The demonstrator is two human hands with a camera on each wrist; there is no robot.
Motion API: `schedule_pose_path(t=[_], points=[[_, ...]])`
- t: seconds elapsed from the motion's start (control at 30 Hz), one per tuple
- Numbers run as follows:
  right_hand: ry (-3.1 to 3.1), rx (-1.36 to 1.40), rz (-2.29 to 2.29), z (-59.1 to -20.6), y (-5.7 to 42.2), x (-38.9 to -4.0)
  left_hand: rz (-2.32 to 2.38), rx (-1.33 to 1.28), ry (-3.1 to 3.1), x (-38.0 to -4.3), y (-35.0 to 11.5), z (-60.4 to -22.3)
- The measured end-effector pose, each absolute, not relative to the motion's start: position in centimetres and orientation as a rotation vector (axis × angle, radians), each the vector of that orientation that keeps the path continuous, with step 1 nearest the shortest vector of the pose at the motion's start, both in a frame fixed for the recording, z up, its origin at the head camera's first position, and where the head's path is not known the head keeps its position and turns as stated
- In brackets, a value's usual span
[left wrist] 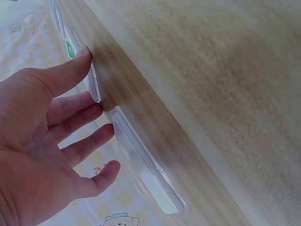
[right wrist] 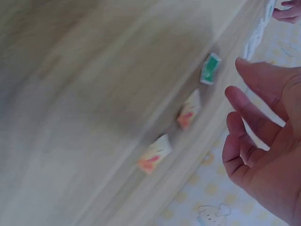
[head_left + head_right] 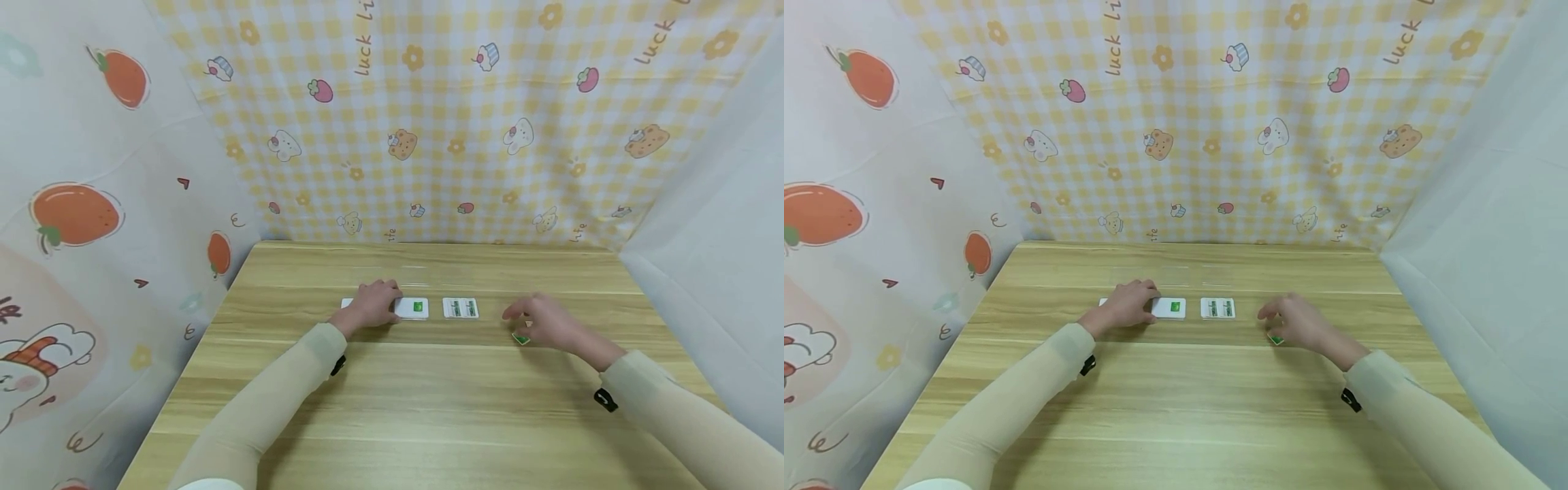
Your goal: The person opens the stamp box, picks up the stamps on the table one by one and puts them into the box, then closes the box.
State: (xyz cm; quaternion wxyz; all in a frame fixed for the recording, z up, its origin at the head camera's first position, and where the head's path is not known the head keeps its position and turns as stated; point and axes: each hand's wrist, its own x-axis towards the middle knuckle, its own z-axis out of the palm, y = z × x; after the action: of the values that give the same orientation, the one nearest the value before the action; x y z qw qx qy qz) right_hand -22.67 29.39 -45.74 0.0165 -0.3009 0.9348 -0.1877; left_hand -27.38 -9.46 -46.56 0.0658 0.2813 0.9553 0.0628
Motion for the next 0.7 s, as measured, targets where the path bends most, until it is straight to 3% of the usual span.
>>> schedule_pose_path(t=[0.7], points=[[2.879,-0.967,-0.566,-46.9,30.4,-21.9,0.178,0.849,2.874,-27.3,-9.5,-46.7]])
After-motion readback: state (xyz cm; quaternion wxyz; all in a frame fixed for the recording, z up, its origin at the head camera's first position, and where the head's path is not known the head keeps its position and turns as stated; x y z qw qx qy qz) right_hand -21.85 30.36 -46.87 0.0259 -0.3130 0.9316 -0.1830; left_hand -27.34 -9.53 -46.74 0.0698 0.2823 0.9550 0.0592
